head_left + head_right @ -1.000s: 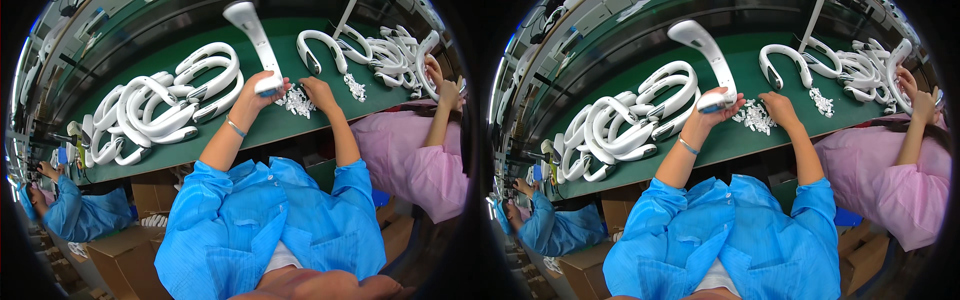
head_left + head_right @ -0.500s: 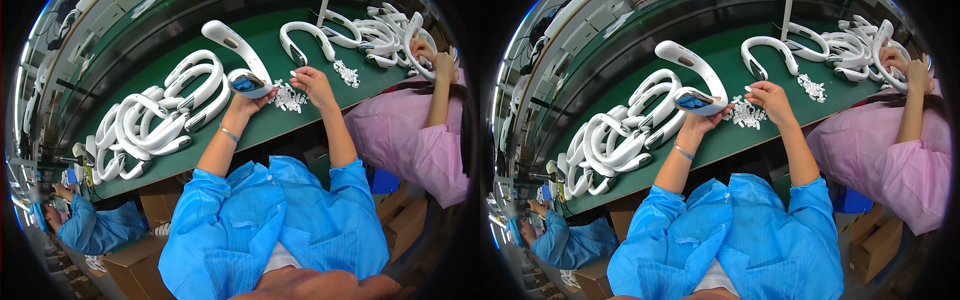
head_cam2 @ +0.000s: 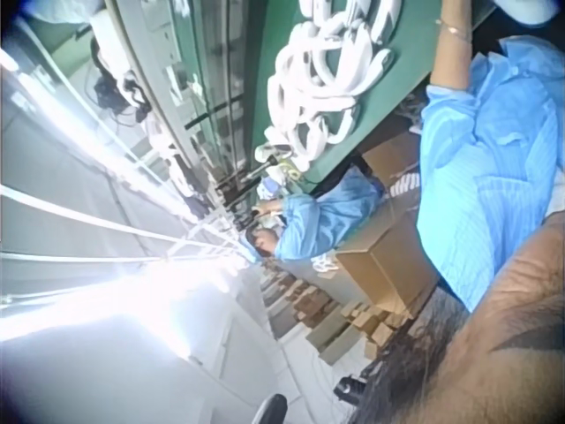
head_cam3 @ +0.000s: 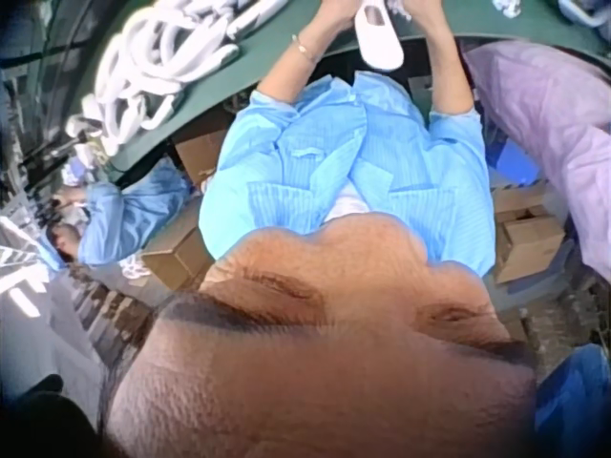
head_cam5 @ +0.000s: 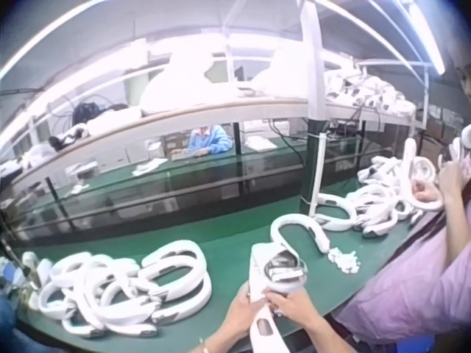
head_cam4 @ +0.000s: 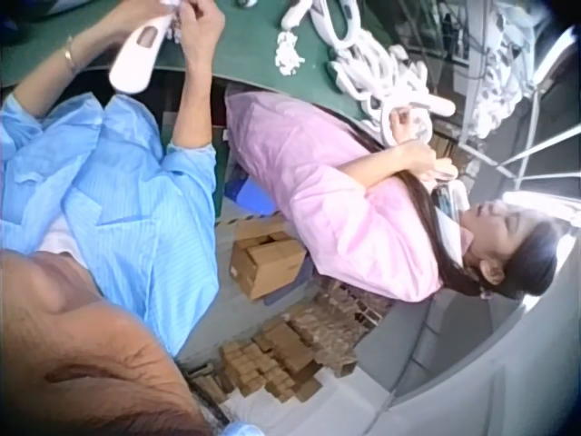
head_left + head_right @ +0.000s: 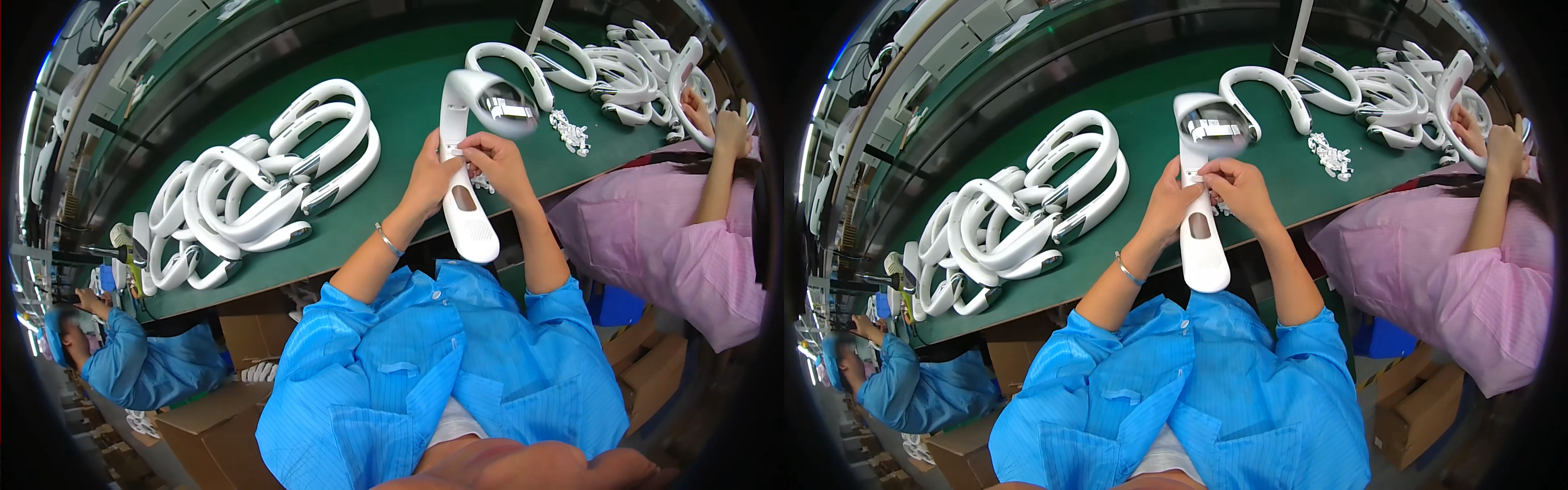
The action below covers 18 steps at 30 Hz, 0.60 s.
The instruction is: The recorder is assembling components of white wearable neck fans at a factory workstation, attaching small plastic clips and housing pieces.
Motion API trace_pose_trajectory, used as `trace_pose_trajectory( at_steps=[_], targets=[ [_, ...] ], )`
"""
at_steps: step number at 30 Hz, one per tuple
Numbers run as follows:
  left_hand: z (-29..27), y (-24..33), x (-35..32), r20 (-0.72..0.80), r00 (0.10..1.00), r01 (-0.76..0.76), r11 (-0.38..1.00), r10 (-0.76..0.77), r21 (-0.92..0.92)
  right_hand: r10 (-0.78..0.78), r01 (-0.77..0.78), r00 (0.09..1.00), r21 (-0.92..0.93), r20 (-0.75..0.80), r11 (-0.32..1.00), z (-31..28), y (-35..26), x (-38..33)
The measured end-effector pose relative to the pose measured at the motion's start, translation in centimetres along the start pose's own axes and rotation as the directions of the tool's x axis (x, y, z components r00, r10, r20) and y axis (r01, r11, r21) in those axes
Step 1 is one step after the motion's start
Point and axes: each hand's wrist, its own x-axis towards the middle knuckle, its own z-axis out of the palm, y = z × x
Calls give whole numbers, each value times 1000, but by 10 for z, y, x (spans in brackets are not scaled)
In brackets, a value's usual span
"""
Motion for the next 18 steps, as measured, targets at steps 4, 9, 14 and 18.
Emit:
trace_pose_trajectory(
  at_steps=[4,9,14,18],
  targets=[
    [6,4,3,-10,987,-158,985,159,71,-304,293,949,-124,-80,948,-7,51,11],
    [15,17,9,39,990,-143,979,138,149,-368,293,891,-284,-265,913,-3,63,19],
    [-14,7,10,26,990,-143,987,141,77,-240,301,925,182,-294,936,27,83,32],
    [-40,-9,12,-27,961,-261,935,275,242,87,109,935,512,-343,852,58,8,1]
  ],
)
